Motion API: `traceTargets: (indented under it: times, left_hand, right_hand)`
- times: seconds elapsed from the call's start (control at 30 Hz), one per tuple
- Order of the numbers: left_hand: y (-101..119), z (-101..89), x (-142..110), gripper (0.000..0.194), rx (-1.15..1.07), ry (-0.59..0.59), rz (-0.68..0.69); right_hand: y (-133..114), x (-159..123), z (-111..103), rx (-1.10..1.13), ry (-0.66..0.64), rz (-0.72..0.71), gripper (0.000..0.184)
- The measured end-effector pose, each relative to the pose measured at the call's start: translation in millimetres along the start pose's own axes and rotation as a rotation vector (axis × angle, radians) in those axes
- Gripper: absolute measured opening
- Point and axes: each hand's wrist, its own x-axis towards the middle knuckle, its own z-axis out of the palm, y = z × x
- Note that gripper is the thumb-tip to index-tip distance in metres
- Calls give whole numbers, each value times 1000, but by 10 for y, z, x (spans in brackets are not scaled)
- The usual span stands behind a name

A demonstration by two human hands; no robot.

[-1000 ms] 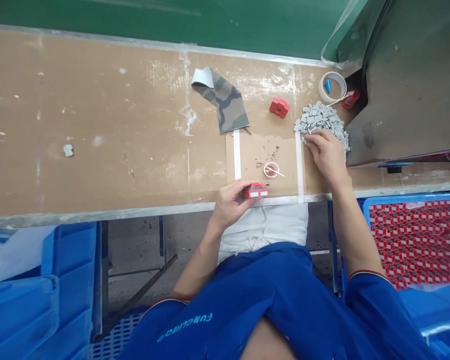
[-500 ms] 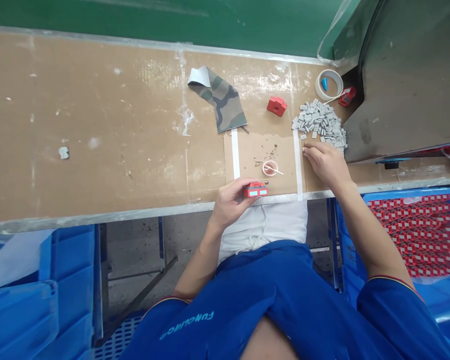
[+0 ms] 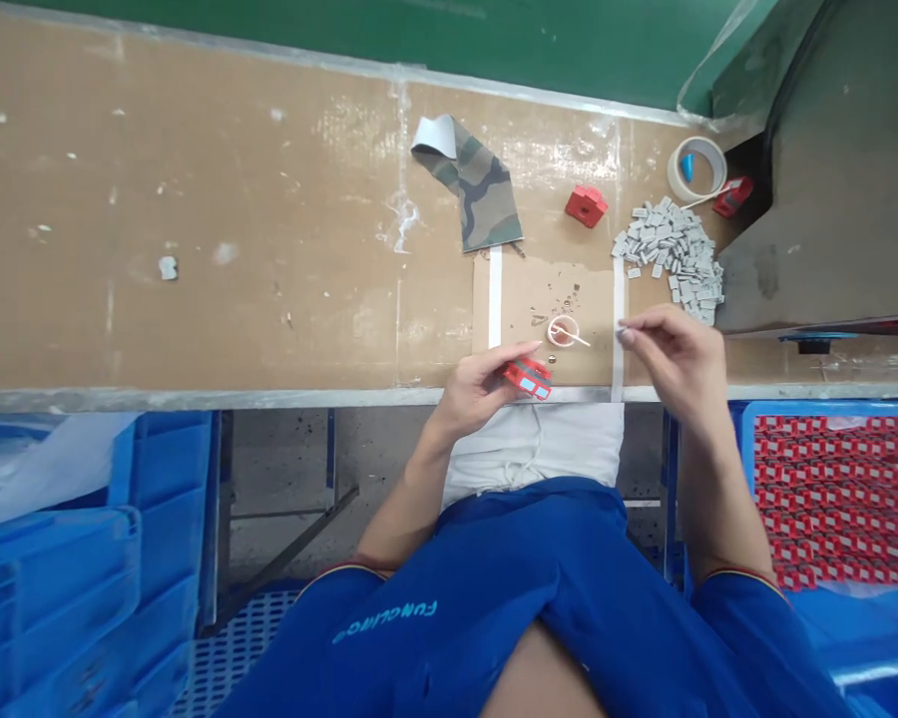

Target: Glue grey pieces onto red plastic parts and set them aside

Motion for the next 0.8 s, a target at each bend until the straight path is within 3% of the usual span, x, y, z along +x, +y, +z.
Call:
traceTargets:
  times: [0.13, 0.27, 0.8]
  left_hand:
    - [-13, -9, -21, 36, -85, 11, -65]
    - [-18, -25, -32, 38, -55, 14, -99]
    - [-32, -18, -13, 39, 74, 45, 14]
  right_hand:
    - [-308, -307, 363, 273, -107, 3, 5]
    - [-313, -345, 571, 344, -146, 50, 7]
    - [-292, -321, 610, 180, -139, -97, 10]
